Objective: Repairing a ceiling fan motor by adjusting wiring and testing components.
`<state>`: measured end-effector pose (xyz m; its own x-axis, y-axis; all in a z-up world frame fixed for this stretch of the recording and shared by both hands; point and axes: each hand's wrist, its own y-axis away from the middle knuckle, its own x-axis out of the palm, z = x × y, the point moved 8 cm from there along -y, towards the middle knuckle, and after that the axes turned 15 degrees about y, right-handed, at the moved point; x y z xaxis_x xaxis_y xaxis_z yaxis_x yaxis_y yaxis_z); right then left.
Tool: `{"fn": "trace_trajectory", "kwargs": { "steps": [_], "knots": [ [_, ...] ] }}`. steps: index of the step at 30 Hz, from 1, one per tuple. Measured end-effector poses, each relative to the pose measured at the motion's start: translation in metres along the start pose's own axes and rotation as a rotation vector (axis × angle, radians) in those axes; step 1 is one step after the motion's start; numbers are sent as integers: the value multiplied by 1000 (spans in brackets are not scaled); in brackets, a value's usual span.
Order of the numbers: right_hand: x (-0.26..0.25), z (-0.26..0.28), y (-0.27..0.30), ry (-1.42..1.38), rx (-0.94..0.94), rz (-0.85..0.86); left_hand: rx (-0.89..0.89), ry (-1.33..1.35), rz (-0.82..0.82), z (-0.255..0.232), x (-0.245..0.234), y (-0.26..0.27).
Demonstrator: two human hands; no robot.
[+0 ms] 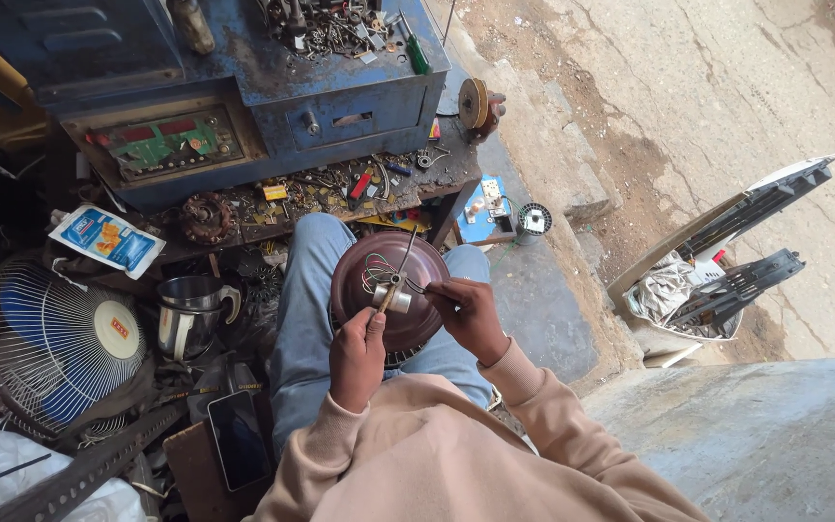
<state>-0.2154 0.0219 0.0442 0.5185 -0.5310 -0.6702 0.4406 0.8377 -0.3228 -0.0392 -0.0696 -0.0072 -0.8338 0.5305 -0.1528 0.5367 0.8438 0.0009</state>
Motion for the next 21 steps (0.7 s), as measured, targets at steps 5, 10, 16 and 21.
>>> {"fn": "trace_trajectory", "kwargs": {
  "steps": [5,10,16,21],
  "knots": [
    [0,1,-1,30,-12,8,13,6,6,-4,0,-2],
    [4,-6,1,-3,1,9,-12,23,8,-5,-1,-2],
    [4,-2,0,-19,9,11,-15,17,7,-4,-1,0],
    [2,4,-2,-12,-31,0,14,47,-5,-6,-2,1]
  ]
}}
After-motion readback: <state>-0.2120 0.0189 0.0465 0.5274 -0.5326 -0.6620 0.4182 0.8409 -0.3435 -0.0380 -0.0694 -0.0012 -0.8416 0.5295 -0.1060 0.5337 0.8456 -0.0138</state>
